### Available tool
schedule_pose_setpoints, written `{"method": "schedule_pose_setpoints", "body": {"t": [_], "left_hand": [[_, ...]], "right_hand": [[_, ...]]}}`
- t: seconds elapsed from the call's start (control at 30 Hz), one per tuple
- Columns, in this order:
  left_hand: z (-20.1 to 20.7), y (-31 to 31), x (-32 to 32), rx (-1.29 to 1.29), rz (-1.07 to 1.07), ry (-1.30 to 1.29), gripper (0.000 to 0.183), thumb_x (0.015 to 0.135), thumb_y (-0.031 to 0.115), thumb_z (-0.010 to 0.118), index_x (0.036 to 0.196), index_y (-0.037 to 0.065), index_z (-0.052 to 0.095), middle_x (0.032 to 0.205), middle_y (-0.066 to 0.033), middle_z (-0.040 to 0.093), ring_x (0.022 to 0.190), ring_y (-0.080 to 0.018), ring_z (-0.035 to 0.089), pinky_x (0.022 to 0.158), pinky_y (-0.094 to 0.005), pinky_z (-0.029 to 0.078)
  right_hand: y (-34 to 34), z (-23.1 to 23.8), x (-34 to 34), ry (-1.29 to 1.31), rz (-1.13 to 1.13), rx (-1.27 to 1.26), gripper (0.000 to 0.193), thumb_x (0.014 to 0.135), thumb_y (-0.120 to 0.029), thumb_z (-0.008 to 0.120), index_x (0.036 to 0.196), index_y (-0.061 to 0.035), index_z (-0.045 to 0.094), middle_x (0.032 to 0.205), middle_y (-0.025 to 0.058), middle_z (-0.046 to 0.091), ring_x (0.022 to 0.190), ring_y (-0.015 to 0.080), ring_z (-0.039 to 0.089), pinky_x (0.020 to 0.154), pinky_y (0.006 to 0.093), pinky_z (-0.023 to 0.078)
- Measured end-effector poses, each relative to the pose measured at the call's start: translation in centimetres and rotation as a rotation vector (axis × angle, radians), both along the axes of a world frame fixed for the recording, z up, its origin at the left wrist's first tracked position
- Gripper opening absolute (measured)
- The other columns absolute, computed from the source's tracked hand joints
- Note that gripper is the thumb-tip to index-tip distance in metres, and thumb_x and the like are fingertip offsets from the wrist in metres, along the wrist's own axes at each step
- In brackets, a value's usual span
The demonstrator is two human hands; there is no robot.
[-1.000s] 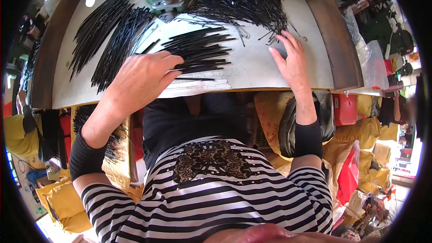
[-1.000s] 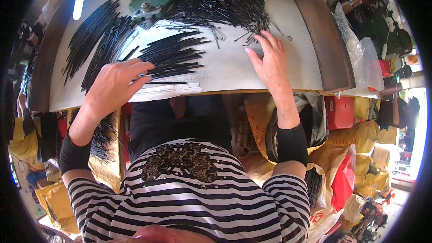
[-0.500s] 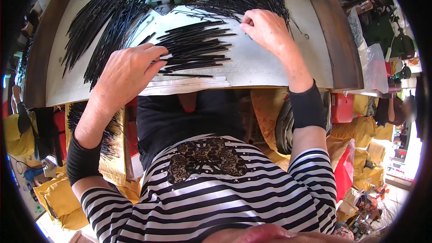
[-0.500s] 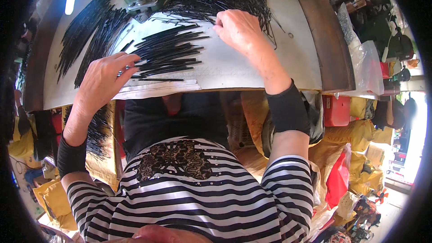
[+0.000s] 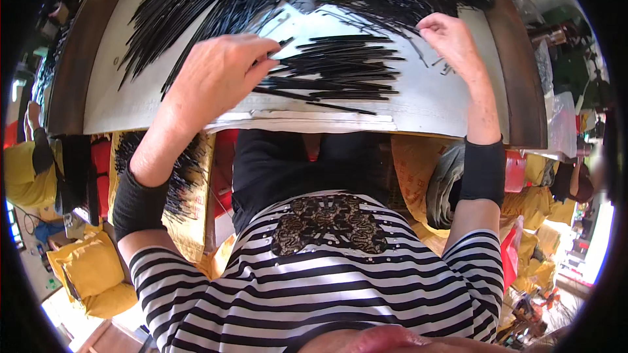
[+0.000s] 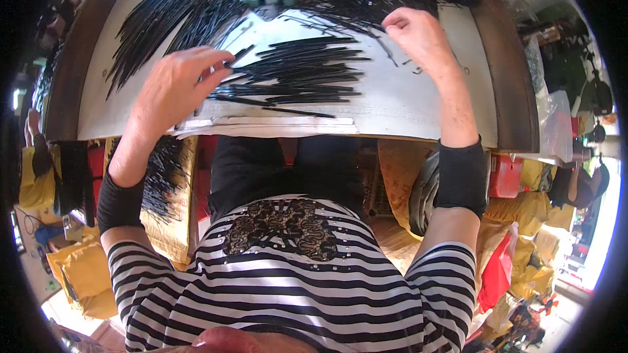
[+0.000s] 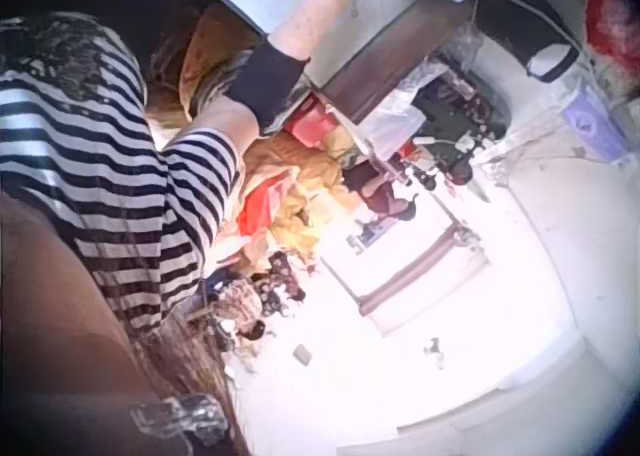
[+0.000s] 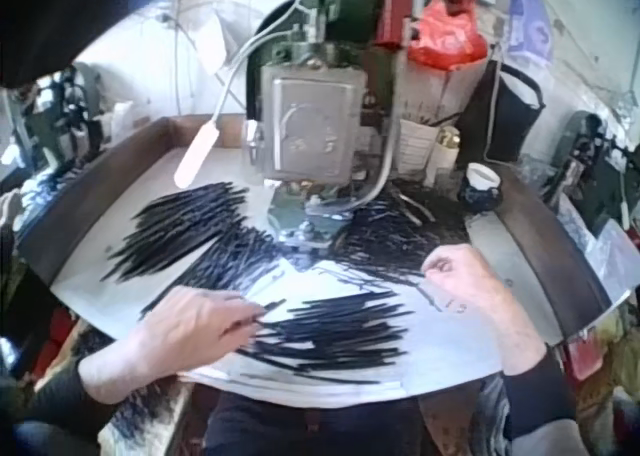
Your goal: Assembling small metal or plastic components onto long black strips using a manual press machine.
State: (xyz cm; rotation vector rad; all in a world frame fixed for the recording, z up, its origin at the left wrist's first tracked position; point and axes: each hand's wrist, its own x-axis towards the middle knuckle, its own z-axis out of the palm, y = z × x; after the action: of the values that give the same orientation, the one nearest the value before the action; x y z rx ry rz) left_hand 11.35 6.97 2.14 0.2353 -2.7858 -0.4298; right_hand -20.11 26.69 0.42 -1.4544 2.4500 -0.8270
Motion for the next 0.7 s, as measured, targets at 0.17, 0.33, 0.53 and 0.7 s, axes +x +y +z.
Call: {"method": "schedule_pose_setpoints", "body": {"t": [0.17, 0.33, 0.53, 0.7], "left_hand": [[-0.8, -2.2, 0.3, 0.004, 0.080, -0.012, 0.019, 0.083, 0.018, 0.058, 0.090, 0.002, 0.065, 0.084, -0.0130, 0.063, 0.075, -0.0316, 0.060, 0.068, -0.0371, 0.047], [-2.3, -2.4, -1.9, -0.115, 0.093, -0.055, 0.021, 0.082, 0.022, 0.059, 0.087, 0.003, 0.065, 0.081, -0.0122, 0.064, 0.076, -0.0308, 0.061, 0.070, -0.0378, 0.048], [-2.1, -2.3, -3.6, -0.108, 0.119, -0.192, 0.019, 0.079, 0.021, 0.061, 0.082, 0.003, 0.066, 0.075, -0.0101, 0.065, 0.073, -0.0274, 0.063, 0.067, -0.0364, 0.050], [-2.5, -2.2, -4.3, -0.215, 0.094, -0.156, 0.019, 0.078, 0.020, 0.059, 0.080, 0.003, 0.066, 0.073, -0.0105, 0.065, 0.072, -0.0284, 0.063, 0.067, -0.0361, 0.050]], "right_hand": [[-3.4, 1.6, 0.7, -0.068, -0.089, -0.092, 0.018, 0.078, -0.014, 0.061, 0.091, -0.0031, 0.066, 0.077, 0.0050, 0.066, 0.067, 0.0110, 0.060, 0.055, 0.0245, 0.049], [-6.6, 0.8, 1.9, -0.133, 0.118, -0.154, 0.021, 0.077, -0.017, 0.063, 0.092, -0.0026, 0.067, 0.080, 0.0064, 0.066, 0.069, 0.0120, 0.061, 0.058, 0.0254, 0.051], [-6.7, -1.2, 1.3, -0.080, 0.051, -0.143, 0.020, 0.078, -0.019, 0.065, 0.091, -0.0039, 0.068, 0.079, 0.0052, 0.066, 0.070, 0.0117, 0.061, 0.059, 0.0261, 0.050], [-7.3, -2.7, 1.2, -0.057, -0.004, -0.372, 0.019, 0.080, -0.019, 0.065, 0.091, -0.0048, 0.067, 0.078, 0.0063, 0.067, 0.071, 0.0120, 0.063, 0.066, 0.0253, 0.049]]}}
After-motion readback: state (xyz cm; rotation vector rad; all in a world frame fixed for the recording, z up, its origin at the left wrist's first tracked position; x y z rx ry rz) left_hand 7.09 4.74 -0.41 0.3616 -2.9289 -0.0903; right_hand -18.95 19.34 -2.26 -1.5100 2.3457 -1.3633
